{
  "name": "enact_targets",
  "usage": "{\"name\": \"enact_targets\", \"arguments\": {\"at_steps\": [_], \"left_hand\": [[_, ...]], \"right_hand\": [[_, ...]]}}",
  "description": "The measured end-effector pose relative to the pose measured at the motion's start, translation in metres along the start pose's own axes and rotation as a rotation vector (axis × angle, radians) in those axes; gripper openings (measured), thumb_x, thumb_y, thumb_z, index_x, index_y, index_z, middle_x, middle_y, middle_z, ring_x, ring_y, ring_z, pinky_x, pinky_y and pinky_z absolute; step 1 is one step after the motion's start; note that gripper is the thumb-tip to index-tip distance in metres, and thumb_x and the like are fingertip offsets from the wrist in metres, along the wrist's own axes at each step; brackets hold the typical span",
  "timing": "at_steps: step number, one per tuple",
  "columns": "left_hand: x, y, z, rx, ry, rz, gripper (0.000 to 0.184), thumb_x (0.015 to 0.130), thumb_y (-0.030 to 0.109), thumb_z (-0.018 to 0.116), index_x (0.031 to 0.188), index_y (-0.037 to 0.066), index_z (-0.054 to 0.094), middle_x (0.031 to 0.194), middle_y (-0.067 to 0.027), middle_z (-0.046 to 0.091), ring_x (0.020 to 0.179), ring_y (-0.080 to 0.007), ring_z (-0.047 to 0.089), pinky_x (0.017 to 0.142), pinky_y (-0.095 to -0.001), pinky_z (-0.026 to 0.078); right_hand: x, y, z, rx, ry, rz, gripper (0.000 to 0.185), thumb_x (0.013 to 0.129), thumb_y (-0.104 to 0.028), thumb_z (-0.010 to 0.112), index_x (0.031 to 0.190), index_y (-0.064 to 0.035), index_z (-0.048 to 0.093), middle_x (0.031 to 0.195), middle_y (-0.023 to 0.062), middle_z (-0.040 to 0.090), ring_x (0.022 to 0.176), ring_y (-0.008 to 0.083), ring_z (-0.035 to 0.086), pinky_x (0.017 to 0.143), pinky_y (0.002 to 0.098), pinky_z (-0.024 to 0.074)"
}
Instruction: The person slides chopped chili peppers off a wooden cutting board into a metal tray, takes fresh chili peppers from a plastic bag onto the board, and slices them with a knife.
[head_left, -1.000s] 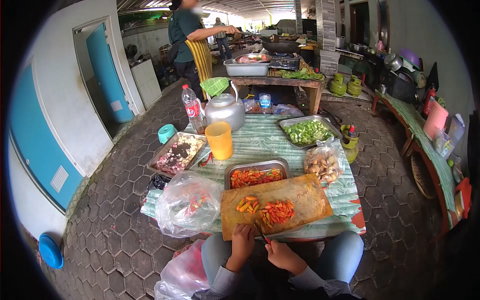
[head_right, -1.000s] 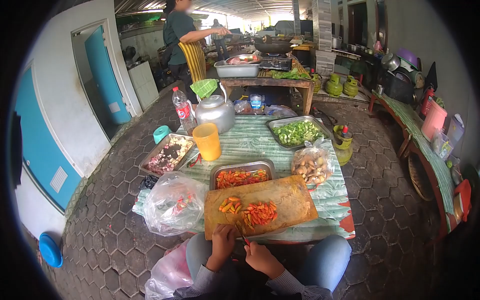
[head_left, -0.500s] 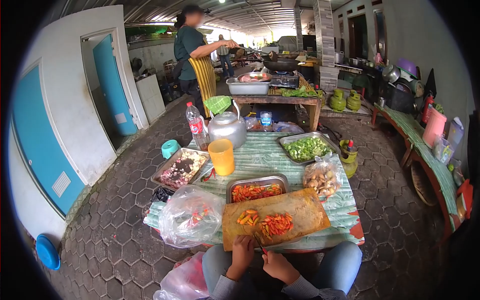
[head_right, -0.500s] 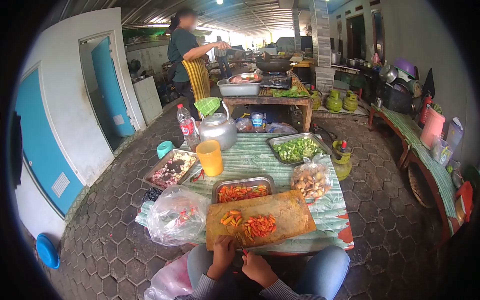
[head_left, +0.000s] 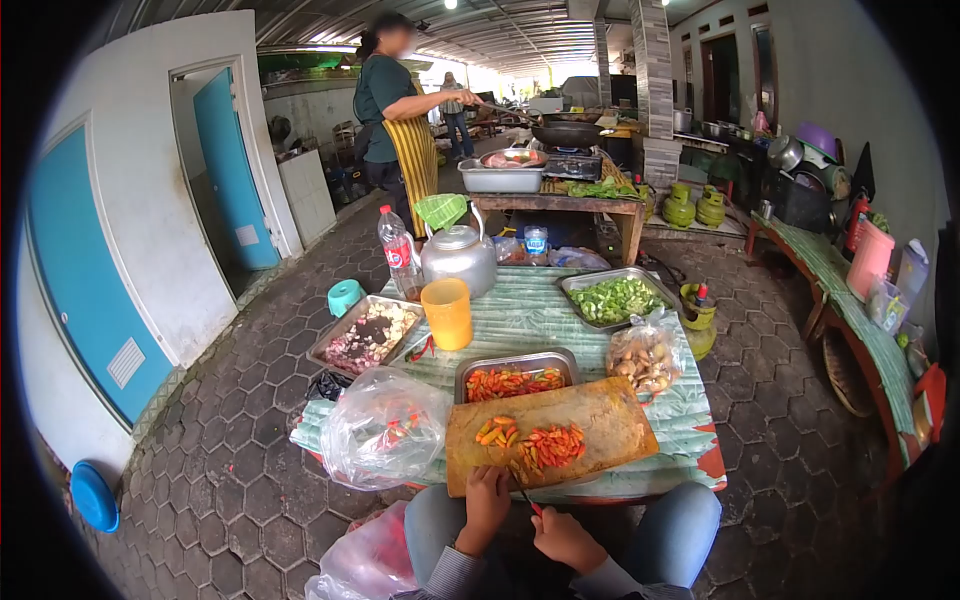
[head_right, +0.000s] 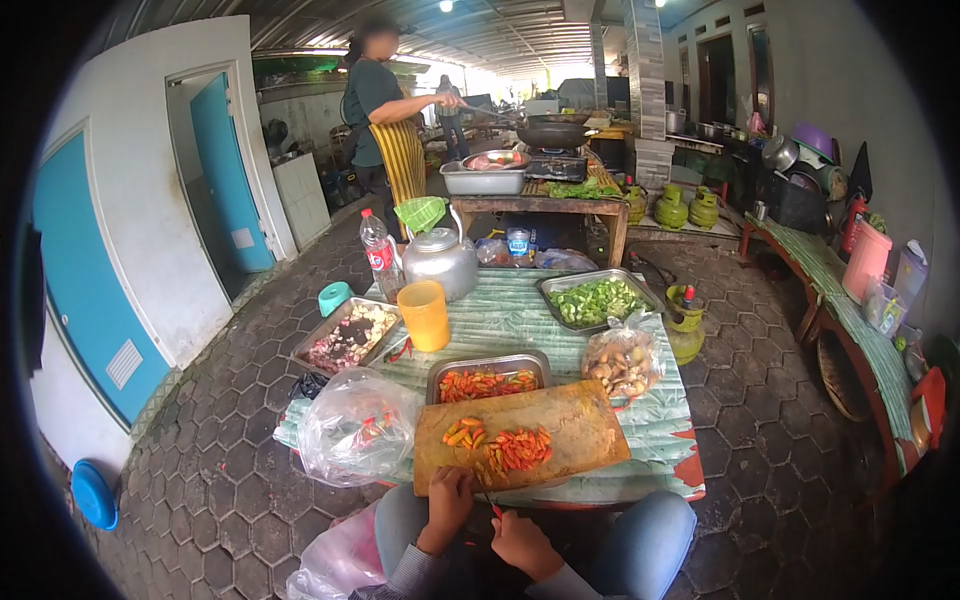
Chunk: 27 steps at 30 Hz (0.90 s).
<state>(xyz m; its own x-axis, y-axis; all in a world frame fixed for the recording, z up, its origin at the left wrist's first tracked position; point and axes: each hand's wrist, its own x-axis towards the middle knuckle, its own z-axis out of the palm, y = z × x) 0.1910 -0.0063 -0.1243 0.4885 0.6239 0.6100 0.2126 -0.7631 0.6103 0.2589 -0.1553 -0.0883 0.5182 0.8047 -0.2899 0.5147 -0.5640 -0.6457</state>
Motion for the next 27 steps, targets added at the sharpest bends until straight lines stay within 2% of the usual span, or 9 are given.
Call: {"name": "enact_targets", "arguments": {"at_steps": [10,12,19,21,24,25,27], "left_hand": [[-0.001,0.002,0.000,0.030,0.006,-0.037,0.003,0.073,-0.001,0.063,0.075,0.001,0.063,0.075,-0.0142,0.059,0.075,-0.0340,0.054,0.067,-0.0421,0.045],[0.001,-0.001,0.002,0.030,0.015,-0.020,0.003,0.073,-0.001,0.063,0.075,0.001,0.063,0.075,-0.0141,0.059,0.075,-0.0340,0.054,0.067,-0.0422,0.045],[0.004,0.001,-0.003,0.023,0.007,-0.021,0.004,0.072,-0.001,0.062,0.075,0.001,0.063,0.074,-0.0138,0.059,0.074,-0.0341,0.054,0.066,-0.0424,0.045],[0.005,-0.002,-0.005,0.011,0.013,-0.019,0.004,0.072,-0.001,0.062,0.075,0.001,0.063,0.074,-0.0137,0.059,0.074,-0.0342,0.054,0.067,-0.0425,0.045],[0.008,-0.006,-0.009,0.022,-0.007,-0.033,0.003,0.074,0.000,0.064,0.076,0.001,0.063,0.073,-0.0135,0.059,0.067,-0.0316,0.056,0.062,-0.0404,0.045],[0.008,-0.005,-0.010,-0.041,0.009,-0.096,0.003,0.074,0.000,0.064,0.077,0.000,0.063,0.072,-0.0134,0.059,0.064,-0.0296,0.056,0.059,-0.0383,0.045],[0.009,-0.005,-0.010,-0.105,0.019,-0.155,0.003,0.075,0.000,0.065,0.077,0.000,0.063,0.071,-0.0133,0.059,0.060,-0.0277,0.057,0.056,-0.0362,0.045]], "right_hand": [[-0.021,0.004,-0.017,-0.036,-0.028,-0.003,0.035,0.094,-0.033,0.047,0.093,0.0016,0.052,0.078,0.0279,0.063,0.078,0.0463,0.063,0.072,0.0534,0.0502],[-0.023,0.009,-0.016,-0.012,-0.001,-0.020,0.033,0.093,-0.030,0.050,0.088,0.0022,0.050,0.072,0.0311,0.060,0.073,0.0496,0.060,0.067,0.0553,0.0484],[-0.029,0.002,-0.026,-0.016,-0.011,-0.019,0.035,0.093,-0.032,0.049,0.088,0.0024,0.051,0.072,0.0305,0.060,0.074,0.0495,0.060,0.068,0.0550,0.0484],[-0.040,-0.011,-0.037,-0.036,-0.048,0.012,0.035,0.098,-0.027,0.045,0.101,0.0065,0.054,0.092,0.0271,0.060,0.082,0.0356,0.062,0.072,0.0457,0.0472],[-0.043,-0.014,-0.040,-0.021,-0.056,0.039,0.036,0.099,-0.028,0.044,0.097,0.0064,0.055,0.092,0.0282,0.060,0.084,0.0380,0.061,0.072,0.0455,0.0469],[-0.044,-0.014,-0.041,-0.016,-0.055,0.039,0.036,0.099,-0.028,0.044,0.097,0.0064,0.055,0.092,0.0282,0.060,0.084,0.0380,0.061,0.072,0.0455,0.0469],[-0.044,-0.014,-0.043,0.022,-0.053,0.038,0.038,0.099,-0.028,0.043,0.101,0.0077,0.055,0.093,0.0287,0.060,0.086,0.0406,0.060,0.074,0.0460,0.0465]]}}
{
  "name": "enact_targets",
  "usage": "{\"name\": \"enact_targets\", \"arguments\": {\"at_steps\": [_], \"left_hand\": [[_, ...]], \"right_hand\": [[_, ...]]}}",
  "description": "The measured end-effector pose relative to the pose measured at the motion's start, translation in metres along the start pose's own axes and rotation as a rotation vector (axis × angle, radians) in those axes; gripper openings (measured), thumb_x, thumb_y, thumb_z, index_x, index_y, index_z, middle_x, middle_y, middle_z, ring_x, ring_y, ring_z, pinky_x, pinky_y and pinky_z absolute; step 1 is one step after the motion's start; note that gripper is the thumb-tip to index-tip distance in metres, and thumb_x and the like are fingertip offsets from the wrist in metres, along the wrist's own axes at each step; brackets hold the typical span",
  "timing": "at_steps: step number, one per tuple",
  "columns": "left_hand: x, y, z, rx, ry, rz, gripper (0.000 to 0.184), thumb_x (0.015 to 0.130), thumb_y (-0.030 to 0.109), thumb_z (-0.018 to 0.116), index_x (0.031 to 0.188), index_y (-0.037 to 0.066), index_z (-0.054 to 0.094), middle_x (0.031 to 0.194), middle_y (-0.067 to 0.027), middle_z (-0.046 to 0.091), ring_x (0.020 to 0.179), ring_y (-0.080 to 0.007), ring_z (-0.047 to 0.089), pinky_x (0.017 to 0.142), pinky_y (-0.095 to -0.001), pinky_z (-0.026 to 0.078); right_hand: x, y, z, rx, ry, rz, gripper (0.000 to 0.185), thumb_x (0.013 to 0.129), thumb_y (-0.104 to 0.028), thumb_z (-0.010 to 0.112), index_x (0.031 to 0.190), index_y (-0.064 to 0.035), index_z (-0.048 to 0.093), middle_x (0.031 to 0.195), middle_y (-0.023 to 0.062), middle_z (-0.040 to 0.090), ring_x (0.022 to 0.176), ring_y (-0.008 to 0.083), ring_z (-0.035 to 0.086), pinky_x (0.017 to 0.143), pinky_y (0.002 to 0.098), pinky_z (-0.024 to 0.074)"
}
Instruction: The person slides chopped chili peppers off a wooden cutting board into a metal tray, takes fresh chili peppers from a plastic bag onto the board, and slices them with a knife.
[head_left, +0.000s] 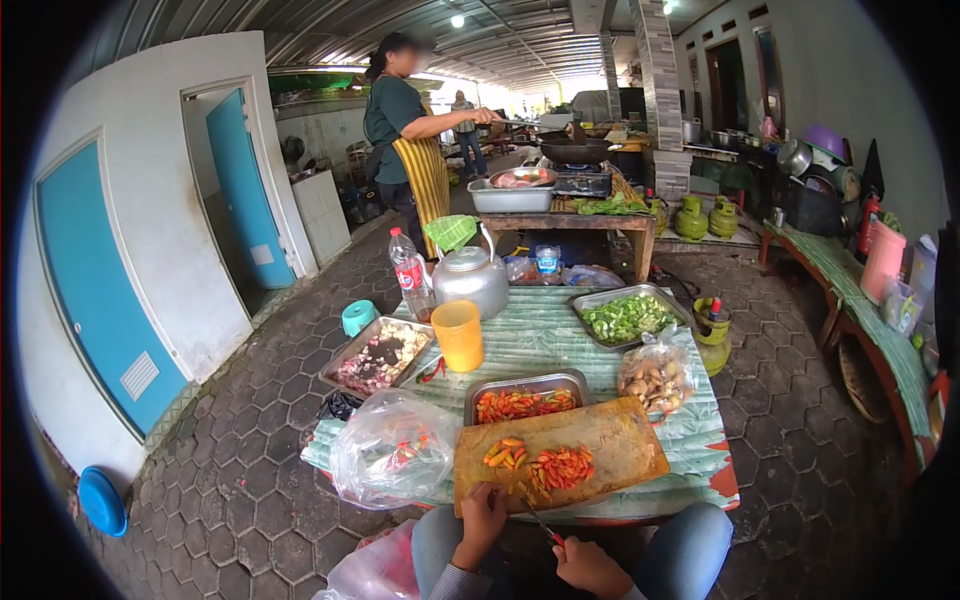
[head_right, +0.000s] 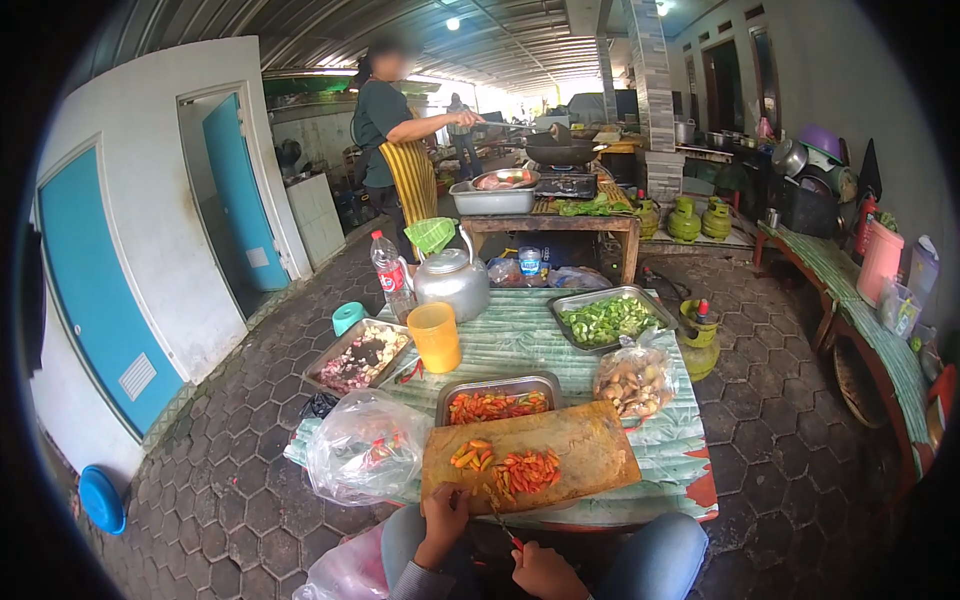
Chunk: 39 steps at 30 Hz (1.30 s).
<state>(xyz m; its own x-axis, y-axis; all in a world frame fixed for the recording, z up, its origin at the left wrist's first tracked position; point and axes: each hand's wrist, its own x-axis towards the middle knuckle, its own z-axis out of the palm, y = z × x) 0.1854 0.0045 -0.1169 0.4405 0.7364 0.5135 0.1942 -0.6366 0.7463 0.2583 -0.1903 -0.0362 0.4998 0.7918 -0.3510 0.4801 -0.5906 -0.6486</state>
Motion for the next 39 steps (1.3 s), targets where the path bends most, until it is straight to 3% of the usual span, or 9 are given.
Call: {"name": "enact_targets", "arguments": {"at_steps": [3,13,19,22,24,31,34,37,39], "left_hand": [[-0.001,-0.001,-0.001,0.002,0.017,0.006,0.004,0.077,0.001,0.066,0.079,-0.001,0.063,0.070,-0.0131,0.059,0.056,-0.0248,0.058,0.051,-0.0323,0.045],[-0.001,0.007,-0.005,0.020,0.037,-0.034,0.007,0.077,0.005,0.070,0.078,0.001,0.064,0.067,-0.0091,0.059,0.055,-0.0175,0.058,0.051,-0.0289,0.044],[-0.009,0.010,-0.004,-0.026,0.187,-0.010,0.009,0.079,0.002,0.064,0.087,0.000,0.059,0.078,-0.0118,0.055,0.068,-0.0211,0.056,0.059,-0.0286,0.045],[-0.024,-0.027,0.014,-0.174,0.413,0.026,0.021,0.082,0.003,0.060,0.102,0.002,0.055,0.095,-0.0105,0.048,0.076,-0.0237,0.048,0.060,-0.0294,0.043],[-0.030,-0.015,0.002,-0.103,0.270,-0.063,0.026,0.094,0.014,0.055,0.118,0.004,0.049,0.110,-0.0088,0.047,0.103,-0.0194,0.048,0.087,-0.0317,0.041],[-0.027,-0.031,0.012,0.135,0.274,0.141,0.022,0.092,0.011,0.057,0.109,-0.001,0.051,0.097,-0.0099,0.046,0.085,-0.0190,0.045,0.073,-0.0309,0.040],[-0.024,-0.011,0.010,0.243,0.227,0.152,0.023,0.091,0.014,0.059,0.108,-0.001,0.051,0.096,-0.0109,0.046,0.083,-0.0205,0.045,0.070,-0.0332,0.040],[-0.027,-0.015,0.012,0.312,0.229,0.167,0.027,0.091,0.018,0.059,0.109,0.000,0.051,0.100,-0.0115,0.045,0.082,-0.0224,0.044,0.071,-0.0367,0.040],[-0.029,-0.022,0.008,0.434,0.214,0.185,0.028,0.091,0.020,0.058,0.111,0.001,0.050,0.103,-0.0115,0.043,0.083,-0.0233,0.044,0.073,-0.0385,0.040]], "right_hand": [[0.023,0.031,0.018,-0.021,0.031,-0.104,0.035,0.093,-0.033,0.049,0.089,0.0016,0.052,0.073,0.0288,0.061,0.075,0.0484,0.060,0.068,0.0542,0.0483],[0.049,0.043,0.006,-0.077,0.036,-0.071,0.037,0.094,-0.036,0.047,0.092,0.0009,0.054,0.079,0.0274,0.063,0.078,0.0449,0.063,0.070,0.0522,0.0497],[0.062,0.036,0.011,-0.059,0.104,-0.319,0.033,0.091,-0.030,0.056,0.091,0.0025,0.054,0.073,0.0256,0.060,0.066,0.0457,0.058,0.063,0.0509,0.0477],[0.045,0.009,-0.017,-0.037,-0.137,-0.147,0.040,0.099,-0.029,0.042,0.106,0.0077,0.055,0.097,0.0284,0.060,0.088,0.0421,0.060,0.076,0.0465,0.0463],[0.047,0.014,-0.026,0.000,-0.180,-0.089,0.043,0.099,-0.032,0.042,0.115,0.0060,0.054,0.107,0.0288,0.059,0.097,0.0420,0.058,0.082,0.0447,0.0461],[0.060,0.062,-0.030,0.380,-0.106,-0.278,0.050,0.099,-0.035,0.038,0.135,0.0003,0.042,0.118,0.0257,0.059,0.108,0.0395,0.058,0.088,0.0425,0.0452],[0.060,0.078,-0.029,0.504,0.086,-0.394,0.050,0.100,-0.032,0.039,0.139,-0.0002,0.037,0.103,0.0179,0.064,0.085,0.0316,0.063,0.076,0.0397,0.0478],[0.062,0.088,-0.025,0.837,0.031,-0.272,0.052,0.101,-0.032,0.040,0.142,-0.0004,0.035,0.085,0.0081,0.056,0.065,0.0163,0.051,0.061,0.0314,0.0440],[0.070,0.094,-0.010,0.995,0.283,-0.449,0.054,0.101,-0.033,0.041,0.143,-0.0003,0.033,0.076,0.0016,0.045,0.059,0.0080,0.035,0.053,0.0246,0.0360]]}}
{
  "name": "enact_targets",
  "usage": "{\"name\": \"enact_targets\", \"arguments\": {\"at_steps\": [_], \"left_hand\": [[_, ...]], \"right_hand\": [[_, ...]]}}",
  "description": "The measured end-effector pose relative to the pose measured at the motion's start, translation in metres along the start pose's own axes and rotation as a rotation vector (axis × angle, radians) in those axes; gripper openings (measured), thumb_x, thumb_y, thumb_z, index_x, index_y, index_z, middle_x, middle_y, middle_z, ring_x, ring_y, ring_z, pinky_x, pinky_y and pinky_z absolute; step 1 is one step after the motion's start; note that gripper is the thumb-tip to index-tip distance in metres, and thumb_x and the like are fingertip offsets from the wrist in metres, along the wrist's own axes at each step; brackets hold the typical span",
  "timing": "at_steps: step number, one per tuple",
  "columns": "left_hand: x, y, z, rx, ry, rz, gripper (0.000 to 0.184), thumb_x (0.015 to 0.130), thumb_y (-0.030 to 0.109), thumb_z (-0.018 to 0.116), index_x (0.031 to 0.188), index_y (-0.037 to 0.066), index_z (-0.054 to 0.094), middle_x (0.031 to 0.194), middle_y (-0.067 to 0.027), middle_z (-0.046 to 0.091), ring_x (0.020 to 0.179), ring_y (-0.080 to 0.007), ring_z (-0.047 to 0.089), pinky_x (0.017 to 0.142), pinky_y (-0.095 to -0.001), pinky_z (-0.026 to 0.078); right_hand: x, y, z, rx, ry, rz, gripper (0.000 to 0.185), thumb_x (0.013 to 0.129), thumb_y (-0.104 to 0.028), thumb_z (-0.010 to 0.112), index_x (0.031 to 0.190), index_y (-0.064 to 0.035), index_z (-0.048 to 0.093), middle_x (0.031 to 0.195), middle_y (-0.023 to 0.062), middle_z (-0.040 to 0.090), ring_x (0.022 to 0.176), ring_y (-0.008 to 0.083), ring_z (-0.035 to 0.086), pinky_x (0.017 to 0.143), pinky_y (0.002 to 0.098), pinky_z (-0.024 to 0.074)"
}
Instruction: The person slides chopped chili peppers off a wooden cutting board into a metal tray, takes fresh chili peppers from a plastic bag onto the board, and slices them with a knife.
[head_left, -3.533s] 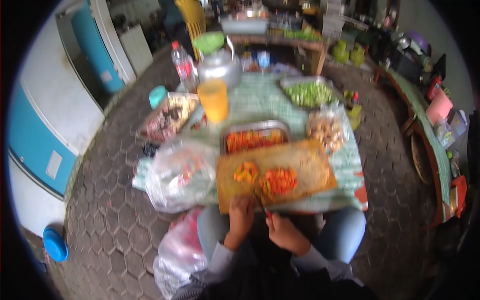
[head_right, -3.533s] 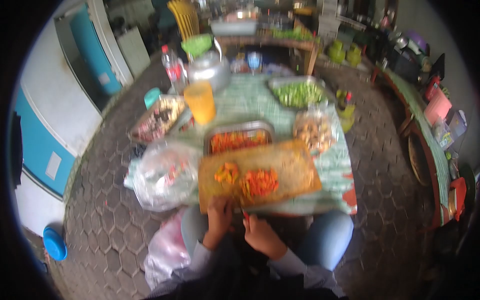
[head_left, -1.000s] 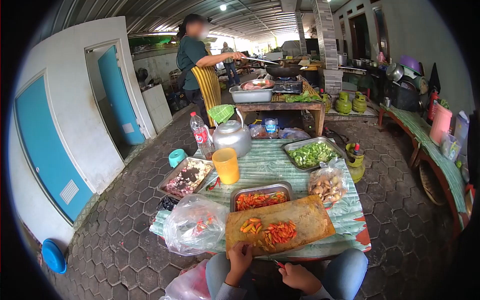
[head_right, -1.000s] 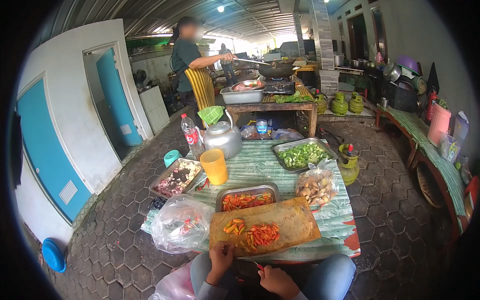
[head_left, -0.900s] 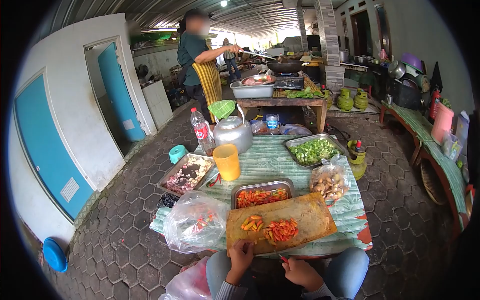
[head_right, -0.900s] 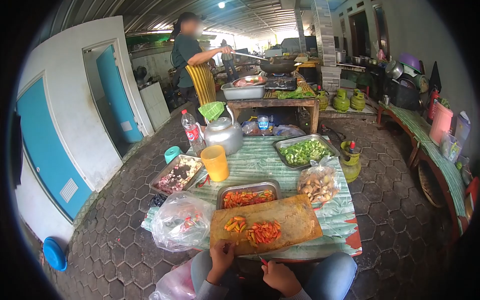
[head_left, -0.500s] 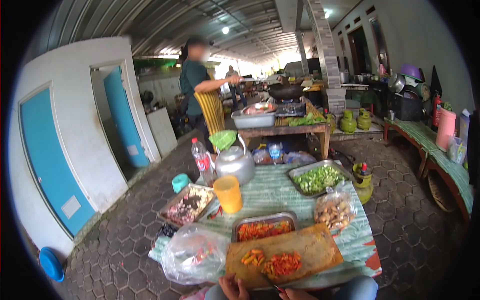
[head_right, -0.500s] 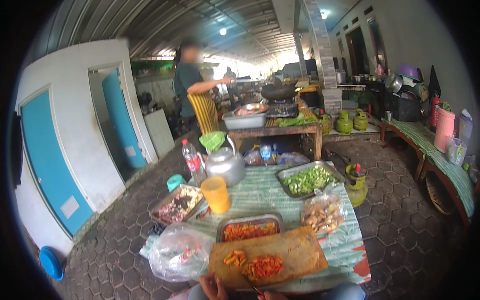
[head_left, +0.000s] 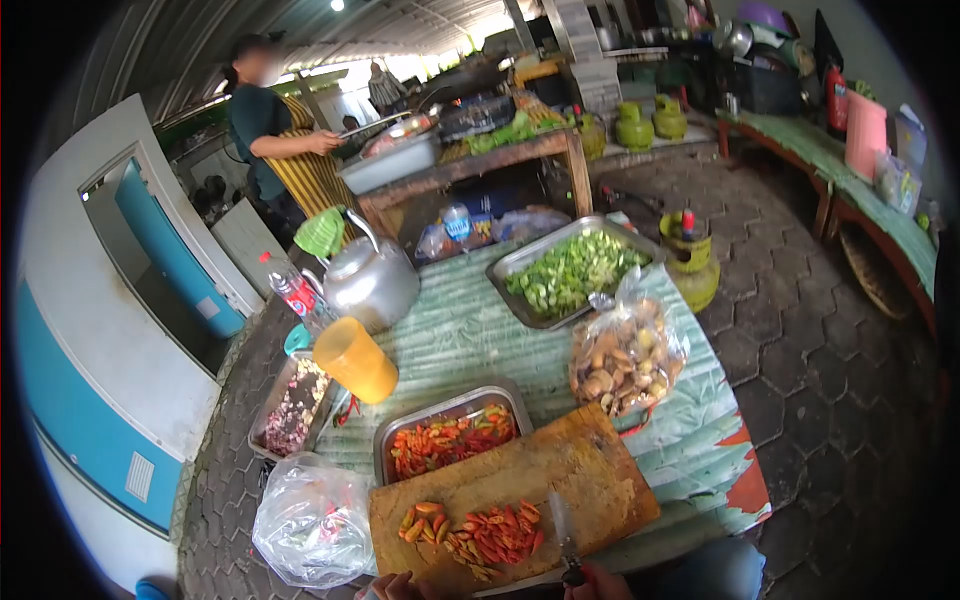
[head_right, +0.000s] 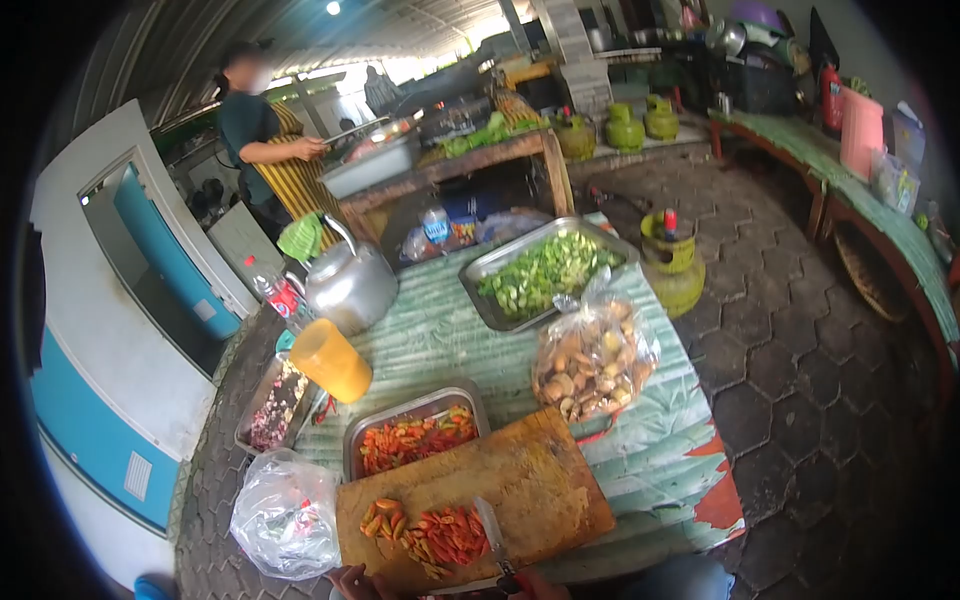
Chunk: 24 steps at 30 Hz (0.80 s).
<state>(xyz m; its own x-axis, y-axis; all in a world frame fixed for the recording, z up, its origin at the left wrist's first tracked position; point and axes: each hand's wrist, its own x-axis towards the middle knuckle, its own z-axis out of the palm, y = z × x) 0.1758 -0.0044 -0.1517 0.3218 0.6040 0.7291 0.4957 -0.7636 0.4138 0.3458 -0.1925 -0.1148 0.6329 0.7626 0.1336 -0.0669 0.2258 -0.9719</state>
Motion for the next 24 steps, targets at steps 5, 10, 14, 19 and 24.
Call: {"name": "enact_targets", "arguments": {"at_steps": [5,10,14,19,24], "left_hand": [[-0.018,-0.008,0.002,0.013,-0.068,-0.046,0.027,0.090,0.019,0.058,0.109,0.002,0.051,0.104,-0.0110,0.044,0.084,-0.0235,0.045,0.073,-0.0377,0.041],[-0.019,-0.022,0.003,-0.014,-0.052,-0.076,0.026,0.088,0.018,0.059,0.108,0.003,0.051,0.105,-0.0105,0.044,0.084,-0.0236,0.045,0.074,-0.0368,0.042],[-0.018,-0.032,0.007,-0.038,-0.018,-0.099,0.025,0.087,0.017,0.060,0.107,0.004,0.051,0.106,-0.0102,0.045,0.084,-0.0237,0.046,0.075,-0.0361,0.043],[-0.022,-0.036,0.006,-0.056,-0.015,-0.127,0.024,0.086,0.016,0.060,0.106,0.005,0.052,0.106,-0.0097,0.045,0.084,-0.0239,0.046,0.075,-0.0353,0.044],[-0.032,-0.036,-0.006,-0.063,-0.029,-0.153,0.023,0.084,0.015,0.061,0.104,0.006,0.052,0.107,-0.0092,0.045,0.085,-0.0240,0.047,0.076,-0.0345,0.045]], "right_hand": [[-0.002,0.016,-0.007,0.026,0.030,-0.055,0.057,0.100,-0.036,0.040,0.144,-0.0007,0.032,0.075,0.0009,0.046,0.058,0.0071,0.038,0.052,0.0231,0.0353],[0.000,0.016,-0.002,0.030,0.063,-0.131,0.057,0.100,-0.038,0.041,0.143,-0.0010,0.034,0.074,-0.0012,0.045,0.057,0.0058,0.038,0.050,0.0224,0.0340],[-0.002,0.013,-0.003,0.019,0.000,-0.015,0.052,0.100,-0.039,0.041,0.135,-0.0011,0.041,0.070,-0.0027,0.044,0.054,0.0055,0.036,0.048,0.0222,0.0328],[0.001,-0.003,0.001,0.023,0.032,0.034,0.047,0.098,-0.044,0.043,0.119,-0.0023,0.048,0.069,-0.0028,0.043,0.051,0.0062,0.035,0.046,0.0224,0.0318],[-0.010,0.004,-0.004,0.020,-0.057,0.045,0.050,0.095,-0.051,0.045,0.114,-0.0052,0.047,0.069,-0.0003,0.046,0.055,0.0071,0.040,0.048,0.0231,0.0337]]}}
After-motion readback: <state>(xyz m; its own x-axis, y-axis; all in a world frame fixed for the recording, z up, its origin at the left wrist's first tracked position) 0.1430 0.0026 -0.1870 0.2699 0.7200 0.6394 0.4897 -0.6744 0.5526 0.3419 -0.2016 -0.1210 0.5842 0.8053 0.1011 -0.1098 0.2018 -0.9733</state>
